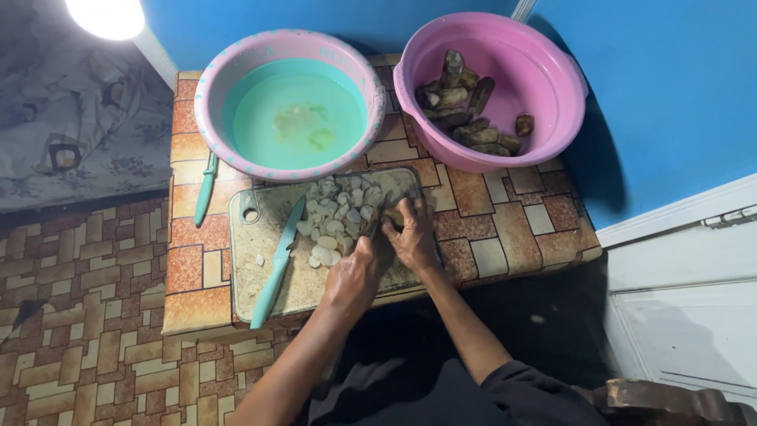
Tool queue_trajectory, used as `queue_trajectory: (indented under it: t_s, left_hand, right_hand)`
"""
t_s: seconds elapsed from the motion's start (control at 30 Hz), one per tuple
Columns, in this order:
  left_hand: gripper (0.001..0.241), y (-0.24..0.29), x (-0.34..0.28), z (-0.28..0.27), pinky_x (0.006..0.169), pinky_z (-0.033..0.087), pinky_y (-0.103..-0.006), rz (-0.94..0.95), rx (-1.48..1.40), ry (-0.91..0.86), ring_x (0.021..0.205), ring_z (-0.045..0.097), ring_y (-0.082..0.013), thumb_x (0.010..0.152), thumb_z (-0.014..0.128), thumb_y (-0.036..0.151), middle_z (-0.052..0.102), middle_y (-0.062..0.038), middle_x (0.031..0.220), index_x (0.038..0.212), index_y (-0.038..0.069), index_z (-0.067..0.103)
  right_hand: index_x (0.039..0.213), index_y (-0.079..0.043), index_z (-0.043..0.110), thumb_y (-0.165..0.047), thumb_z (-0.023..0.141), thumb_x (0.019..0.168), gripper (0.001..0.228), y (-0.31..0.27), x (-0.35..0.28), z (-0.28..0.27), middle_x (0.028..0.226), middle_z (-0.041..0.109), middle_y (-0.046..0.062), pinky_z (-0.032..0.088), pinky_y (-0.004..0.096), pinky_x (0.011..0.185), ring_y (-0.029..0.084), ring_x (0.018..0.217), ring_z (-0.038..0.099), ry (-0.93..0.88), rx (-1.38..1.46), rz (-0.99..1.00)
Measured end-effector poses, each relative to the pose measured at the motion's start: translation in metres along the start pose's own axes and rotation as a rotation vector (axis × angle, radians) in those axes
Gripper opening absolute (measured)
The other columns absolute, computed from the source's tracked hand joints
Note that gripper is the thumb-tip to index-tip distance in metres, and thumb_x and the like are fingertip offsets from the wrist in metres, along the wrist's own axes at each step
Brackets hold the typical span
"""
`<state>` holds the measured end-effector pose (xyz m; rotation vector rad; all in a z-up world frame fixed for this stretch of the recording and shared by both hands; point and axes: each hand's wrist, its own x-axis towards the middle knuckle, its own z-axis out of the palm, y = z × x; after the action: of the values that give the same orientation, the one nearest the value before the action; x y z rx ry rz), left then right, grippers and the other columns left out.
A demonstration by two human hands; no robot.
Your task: Slicing plantains into small pieces on a cutting board using a knife.
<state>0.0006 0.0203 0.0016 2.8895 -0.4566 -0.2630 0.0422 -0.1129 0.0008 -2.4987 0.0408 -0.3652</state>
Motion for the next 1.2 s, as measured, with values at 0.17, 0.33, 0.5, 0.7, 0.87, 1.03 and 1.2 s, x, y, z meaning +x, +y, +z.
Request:
queue_trajectory:
  t_s: [0.17, 0.33, 0.5, 0.7, 0.87, 1.03, 1.2]
  left_hand:
    - [0.038, -0.008, -0.001, 0.007, 0.058, 0.056, -0.047, 0.009, -0.015, -0.041, 0.069, 0.066, -0.0365, 0.082, 0.042, 0.011, 0.064, -0.021, 0.079, 0.116, -0.006, 0.041]
    - [0.032, -0.012, -0.004, 0.011, 0.054, 0.057, -0.0376, -0.076, 0.119, 0.02, 0.068, 0.065, -0.028, 0.082, 0.045, 0.013, 0.059, -0.011, 0.08, 0.112, 0.003, 0.047]
    - [0.014, -0.021, -0.024, -0.003, 0.049, 0.055, -0.0414, -0.038, -0.12, 0.065, 0.062, 0.065, -0.0347, 0.081, 0.044, 0.007, 0.05, -0.011, 0.078, 0.094, 0.009, 0.04]
    - [0.012, -0.009, -0.054, -0.043, 0.047, 0.054, -0.0414, -0.001, 0.015, 0.086, 0.056, 0.065, -0.0332, 0.08, 0.041, 0.006, 0.049, -0.008, 0.076, 0.091, 0.011, 0.038]
    - [0.012, -0.013, -0.055, -0.028, 0.044, 0.054, -0.0394, 0.016, 0.111, 0.108, 0.052, 0.064, -0.0312, 0.08, 0.046, 0.007, 0.048, -0.007, 0.071, 0.09, 0.009, 0.041]
    - [0.008, -0.016, -0.036, -0.013, 0.044, 0.053, -0.0441, 0.006, 0.044, 0.103, 0.053, 0.064, -0.0352, 0.082, 0.043, 0.008, 0.049, -0.008, 0.069, 0.089, 0.009, 0.041]
    - [0.008, -0.013, -0.015, -0.005, 0.044, 0.053, -0.0452, -0.001, 0.067, 0.145, 0.053, 0.065, -0.0327, 0.083, 0.044, 0.009, 0.052, -0.008, 0.064, 0.091, 0.009, 0.043]
  right_hand:
    - [0.094, -0.012, 0.054, -0.041, 0.056, 0.082, 0.032, -0.003, -0.005, -0.005, 0.097, 0.05, 0.012, 0.04, 0.049, 0.082, 0.036, 0.096, 0.048, -0.049, 0.114, 0.029]
    - [0.094, -0.017, 0.051, -0.035, 0.056, 0.085, 0.021, 0.0, 0.002, -0.006, 0.094, 0.048, 0.007, 0.037, 0.048, 0.085, 0.033, 0.096, 0.048, -0.071, 0.241, 0.021]
    - [0.095, -0.017, 0.05, -0.028, 0.06, 0.081, 0.021, 0.009, 0.002, 0.004, 0.096, 0.048, 0.006, 0.036, 0.05, 0.085, 0.033, 0.1, 0.046, -0.063, 0.196, 0.054]
    - [0.093, -0.016, 0.054, -0.041, 0.06, 0.081, 0.029, 0.008, 0.006, 0.006, 0.093, 0.051, 0.008, 0.04, 0.052, 0.081, 0.033, 0.096, 0.05, -0.034, 0.11, 0.044]
    - [0.092, -0.016, 0.053, -0.039, 0.06, 0.081, 0.027, 0.003, 0.004, 0.001, 0.092, 0.052, 0.007, 0.042, 0.051, 0.08, 0.034, 0.095, 0.051, -0.037, 0.117, 0.059]
    - [0.091, -0.015, 0.052, -0.043, 0.056, 0.081, 0.03, -0.009, 0.003, -0.01, 0.093, 0.051, 0.008, 0.043, 0.051, 0.079, 0.033, 0.097, 0.051, -0.066, 0.09, 0.071]
    - [0.092, -0.012, 0.05, -0.035, 0.057, 0.082, 0.026, -0.015, 0.005, -0.013, 0.094, 0.05, 0.011, 0.042, 0.05, 0.079, 0.035, 0.097, 0.05, -0.064, 0.044, 0.059]
